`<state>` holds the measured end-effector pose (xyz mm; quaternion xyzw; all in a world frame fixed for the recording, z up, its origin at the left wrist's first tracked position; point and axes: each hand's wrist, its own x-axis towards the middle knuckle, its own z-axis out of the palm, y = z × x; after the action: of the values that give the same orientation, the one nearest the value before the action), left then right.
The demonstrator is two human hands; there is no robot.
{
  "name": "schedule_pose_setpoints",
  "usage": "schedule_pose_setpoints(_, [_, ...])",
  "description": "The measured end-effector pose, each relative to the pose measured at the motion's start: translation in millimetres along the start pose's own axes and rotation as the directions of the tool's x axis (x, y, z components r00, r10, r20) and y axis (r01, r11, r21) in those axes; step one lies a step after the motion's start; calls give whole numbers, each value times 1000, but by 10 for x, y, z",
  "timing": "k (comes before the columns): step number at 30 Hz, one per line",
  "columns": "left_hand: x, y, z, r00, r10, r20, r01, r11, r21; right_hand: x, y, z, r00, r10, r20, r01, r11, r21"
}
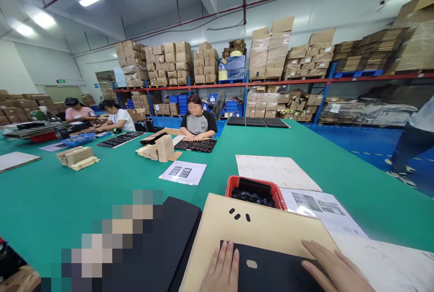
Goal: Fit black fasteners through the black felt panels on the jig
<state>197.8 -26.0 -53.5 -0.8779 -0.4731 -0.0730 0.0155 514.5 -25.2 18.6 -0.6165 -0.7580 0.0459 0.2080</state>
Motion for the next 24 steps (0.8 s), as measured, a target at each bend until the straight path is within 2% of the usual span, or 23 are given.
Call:
schedule_pose_setpoints(3, [-10, -46, -85, 999, -14, 32, 15, 999, -35, 278, -400, -17, 998, 20, 55, -25, 997, 78])
schedule_pose_setpoints(5, [-49, -121, -278, 994, -33, 102, 40, 997, -69, 447, -576, 25, 995, 14, 102, -28, 990, 139])
schedule_pose_setpoints(8, [-140, -319, -661, 979, -92, 180, 115, 985, -126, 656, -701, 77, 988, 2, 156, -32, 981, 193])
schedule_pose_setpoints(10, [-206, -524, -865, 966, -202, 160, 225, 964, -142, 758, -738, 78, 983, 10, 184, -49, 977, 208])
schedule_pose_setpoints(12, [-267, -784, -947, 925, -367, 102, 377, 919, -116, 827, -769, 55, 981, 16, 194, -58, 976, 212])
schedule_pose_setpoints(14, [-327, -1063, -886, 853, -520, 42, 521, 853, -40, 869, -798, 28, 979, 28, 201, -71, 976, 208])
schedule_pose_setpoints(16, [-391, -1306, -720, 792, -610, 15, 609, 792, 29, 898, -817, 19, 974, 55, 222, -102, 974, 204])
schedule_pose_setpoints(17, [-424, -1401, -623, 786, -618, 2, 617, 785, 51, 911, -823, 25, 969, 70, 236, -120, 972, 201])
schedule_pose_setpoints(20, [-511, -1567, -389, 813, -581, -52, 583, 810, 70, 959, -849, 80, 961, 79, 264, -135, 970, 202])
schedule_pose_setpoints(24, [-565, -1617, -313, 827, -554, -96, 560, 826, 68, 1065, -959, 162, 964, 30, 264, -86, 976, 201])
